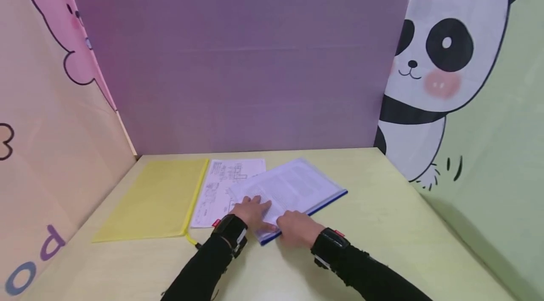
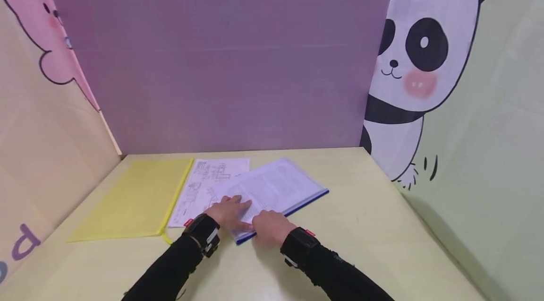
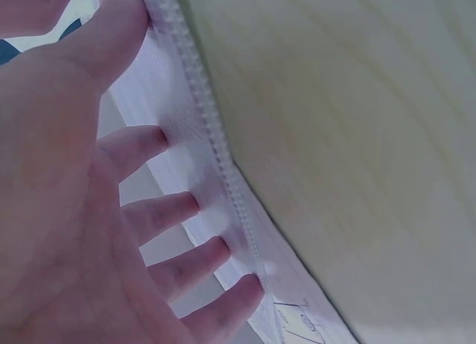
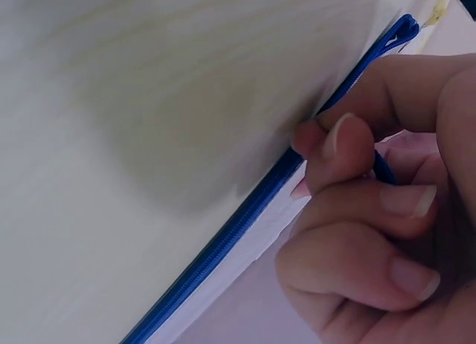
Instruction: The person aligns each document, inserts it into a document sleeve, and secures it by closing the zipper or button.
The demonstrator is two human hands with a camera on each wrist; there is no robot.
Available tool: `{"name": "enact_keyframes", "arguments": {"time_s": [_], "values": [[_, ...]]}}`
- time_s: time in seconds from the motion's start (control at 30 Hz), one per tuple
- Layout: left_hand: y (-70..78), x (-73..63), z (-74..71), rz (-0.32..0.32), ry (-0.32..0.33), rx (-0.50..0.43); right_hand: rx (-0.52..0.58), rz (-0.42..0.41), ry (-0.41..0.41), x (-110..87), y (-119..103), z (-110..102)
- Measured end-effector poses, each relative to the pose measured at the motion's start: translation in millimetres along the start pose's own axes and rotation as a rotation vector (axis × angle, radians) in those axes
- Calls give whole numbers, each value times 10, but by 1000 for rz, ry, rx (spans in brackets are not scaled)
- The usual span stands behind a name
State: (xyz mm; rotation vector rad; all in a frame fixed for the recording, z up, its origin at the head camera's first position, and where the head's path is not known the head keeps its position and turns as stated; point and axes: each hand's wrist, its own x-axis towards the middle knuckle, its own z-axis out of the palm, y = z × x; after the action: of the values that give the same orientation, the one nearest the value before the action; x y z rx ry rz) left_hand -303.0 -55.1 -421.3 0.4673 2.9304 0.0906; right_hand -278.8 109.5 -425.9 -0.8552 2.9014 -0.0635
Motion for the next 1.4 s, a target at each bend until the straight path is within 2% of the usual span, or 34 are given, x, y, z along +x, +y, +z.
{"name": "enact_keyframes", "arguments": {"time_s": [0.2, 0.5, 0.8, 1.17, 1.4], "values": [[11, 33, -11, 4, -1, 4, 29, -13, 1, -13, -16, -14], [-11, -26, -32, 3, -5, 0, 31, -8, -4, -5, -66, -17], [-10, 3, -16, 7, -10, -9, 27, -11, -4, -15, -58, -10], [-3, -37, -36, 7, -19, -22, 29, -27, 13, -16, -53, 17], [-21, 23, -7, 1, -24, -42, 1, -43, 8, 4, -56, 17]]}}
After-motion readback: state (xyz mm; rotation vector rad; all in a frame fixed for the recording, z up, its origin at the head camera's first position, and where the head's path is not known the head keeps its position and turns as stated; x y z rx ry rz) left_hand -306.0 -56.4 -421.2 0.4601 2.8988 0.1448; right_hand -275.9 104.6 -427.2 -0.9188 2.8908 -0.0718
